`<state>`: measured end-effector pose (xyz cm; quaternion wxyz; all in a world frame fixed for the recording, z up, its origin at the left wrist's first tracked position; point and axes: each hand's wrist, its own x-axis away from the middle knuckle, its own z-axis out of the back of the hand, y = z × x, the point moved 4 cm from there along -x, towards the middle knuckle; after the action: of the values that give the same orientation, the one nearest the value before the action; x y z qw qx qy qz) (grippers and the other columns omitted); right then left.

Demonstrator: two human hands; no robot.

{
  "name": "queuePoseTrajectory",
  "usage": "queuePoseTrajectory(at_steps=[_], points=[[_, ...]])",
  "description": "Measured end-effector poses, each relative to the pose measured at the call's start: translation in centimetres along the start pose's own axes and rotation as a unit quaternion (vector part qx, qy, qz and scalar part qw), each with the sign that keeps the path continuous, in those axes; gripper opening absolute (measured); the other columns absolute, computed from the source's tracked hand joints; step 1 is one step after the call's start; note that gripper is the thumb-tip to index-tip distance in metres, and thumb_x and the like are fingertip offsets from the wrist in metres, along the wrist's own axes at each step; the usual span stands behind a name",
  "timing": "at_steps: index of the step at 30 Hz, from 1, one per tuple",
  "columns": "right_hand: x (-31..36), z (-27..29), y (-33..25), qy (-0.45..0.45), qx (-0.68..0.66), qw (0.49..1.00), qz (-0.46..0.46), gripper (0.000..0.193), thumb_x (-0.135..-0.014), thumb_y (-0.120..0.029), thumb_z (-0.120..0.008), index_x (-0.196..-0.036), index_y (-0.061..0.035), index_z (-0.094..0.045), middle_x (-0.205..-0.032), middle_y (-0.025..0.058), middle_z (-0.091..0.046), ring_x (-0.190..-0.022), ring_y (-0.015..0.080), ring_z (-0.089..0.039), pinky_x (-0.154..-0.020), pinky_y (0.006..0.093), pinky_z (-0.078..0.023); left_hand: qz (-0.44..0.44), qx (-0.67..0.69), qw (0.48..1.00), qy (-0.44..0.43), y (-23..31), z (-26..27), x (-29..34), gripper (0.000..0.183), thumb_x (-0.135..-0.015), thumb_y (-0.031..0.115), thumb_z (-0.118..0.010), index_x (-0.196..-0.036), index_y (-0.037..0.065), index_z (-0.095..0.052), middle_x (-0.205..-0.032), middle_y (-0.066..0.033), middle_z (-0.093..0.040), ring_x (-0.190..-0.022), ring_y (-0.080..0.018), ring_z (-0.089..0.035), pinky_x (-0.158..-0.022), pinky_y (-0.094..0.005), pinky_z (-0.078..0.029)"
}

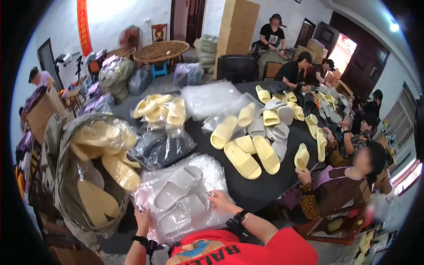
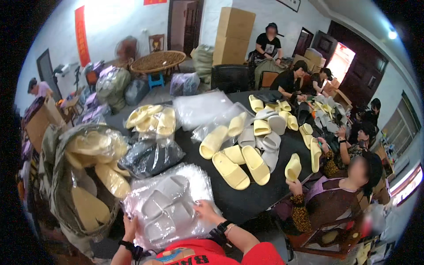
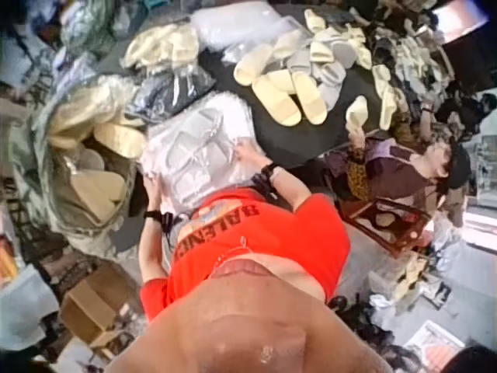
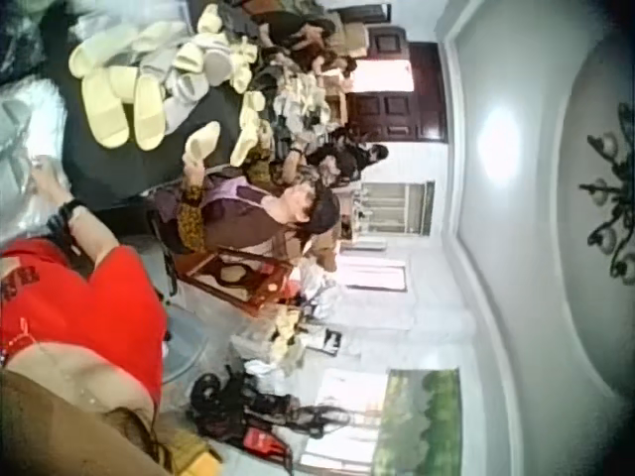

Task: The recorder is sorting and packaging various colors of sandals into plastic bags from a large storage bag.

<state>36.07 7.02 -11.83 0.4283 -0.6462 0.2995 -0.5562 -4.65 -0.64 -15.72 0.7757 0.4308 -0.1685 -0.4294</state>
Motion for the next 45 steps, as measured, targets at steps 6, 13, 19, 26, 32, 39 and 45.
queuePoseTrajectory(at_steps=[6, 13, 19, 26, 32, 39, 45], points=[[0.4, 0.9, 0.3, 0.006, 0.029, 1.0, -0.01, 0.044, -0.085, -0.02, -0.061, -0.121, -0.0023, -0.045, -0.078, 0.0041, -0.055, -0.061, 0.0117, -0.053, -0.047, 0.0268, -0.044, 0.159, 0.079, 0.973, -0.148, 7.1, 0.7, -0.3, 0.05, -0.069, 0.009, -0.061, -0.115, -0.005, -0.047, -0.078, -0.0126, -0.058, -0.07, -0.0203, -0.058, -0.062, -0.0302, -0.047], [-2.8, 6.7, -4.4, 0.087, 0.067, 0.992, 0.065, 0.031, -0.083, -0.016, -0.061, -0.111, -0.0039, -0.053, -0.08, 0.003, -0.057, -0.066, 0.0129, -0.053, -0.051, 0.028, -0.046, -0.052, -0.028, 0.99, -0.128, 8.9, 1.9, 0.4, 0.033, -0.076, 0.013, -0.056, -0.106, 0.0, -0.055, -0.092, -0.0145, -0.057, -0.076, -0.0236, -0.056, -0.069, -0.0328, -0.046], [-10.4, 18.9, -13.3, 0.2, 0.324, 0.916, 0.127, 0.055, -0.075, -0.028, -0.067, -0.121, -0.0038, -0.048, -0.105, 0.014, -0.056, -0.09, 0.0265, -0.056, -0.078, 0.0423, -0.046, -0.075, -0.049, 0.959, -0.268, 9.1, -0.4, 3.1, 0.032, -0.079, 0.015, -0.055, -0.107, -0.001, -0.053, -0.094, -0.0186, -0.056, -0.083, -0.0299, -0.054, -0.074, -0.0359, -0.044], [-13.5, 20.2, -17.4, 0.316, 0.451, 0.835, -0.021, 0.116, -0.061, -0.043, -0.076, -0.143, -0.0195, 0.003, -0.146, 0.0248, 0.0, -0.131, 0.0512, -0.008, -0.101, 0.0614, -0.015, 0.023, -0.035, 0.962, -0.271, 10.1, -0.8, 3.2, 0.025, -0.081, 0.011, -0.059, -0.101, -0.003, -0.054, -0.08, -0.0099, -0.056, -0.072, -0.0168, -0.053, -0.066, -0.0277, -0.044], [-15.9, 20.1, -17.5, 0.392, 0.345, 0.853, -0.001, 0.105, -0.067, -0.05, -0.069, -0.142, -0.0128, -0.006, -0.144, 0.0208, -0.019, -0.133, 0.0395, -0.016, -0.105, 0.0585, -0.006, 0.118, -0.094, 0.925, -0.348, 12.0, 2.4, 2.5, 0.031, -0.079, 0.011, -0.06, -0.108, 0.001, -0.056, -0.088, -0.0124, -0.062, -0.073, -0.0183, -0.06, -0.062, -0.0303, -0.048], [-13.0, 22.7, -15.9, 0.356, 0.296, 0.88, 0.108, 0.081, -0.076, -0.044, -0.062, -0.137, -0.0091, -0.023, -0.133, 0.0171, -0.04, -0.124, 0.032, -0.036, -0.102, 0.055, -0.018, -0.071, -0.254, 0.907, -0.328, 18.8, 1.8, -2.7, 0.028, -0.079, 0.012, -0.059, -0.105, 0.002, -0.056, -0.087, -0.0151, -0.06, -0.076, -0.0283, -0.059, -0.067, -0.0363, -0.046], [-4.9, 22.8, -11.2, 0.079, 0.563, 0.819, 0.082, 0.071, -0.068, -0.04, -0.07, -0.127, -0.0136, -0.04, -0.121, 0.0148, -0.046, -0.109, 0.0332, -0.048, -0.088, 0.0479, -0.039, -0.112, -0.183, 0.922, -0.323, 20.7, -1.8, -2.9, 0.022, -0.08, 0.007, -0.057, -0.101, 0.002, -0.059, -0.078, -0.0144, -0.061, -0.071, -0.0292, -0.059, -0.065, -0.0367, -0.046]])
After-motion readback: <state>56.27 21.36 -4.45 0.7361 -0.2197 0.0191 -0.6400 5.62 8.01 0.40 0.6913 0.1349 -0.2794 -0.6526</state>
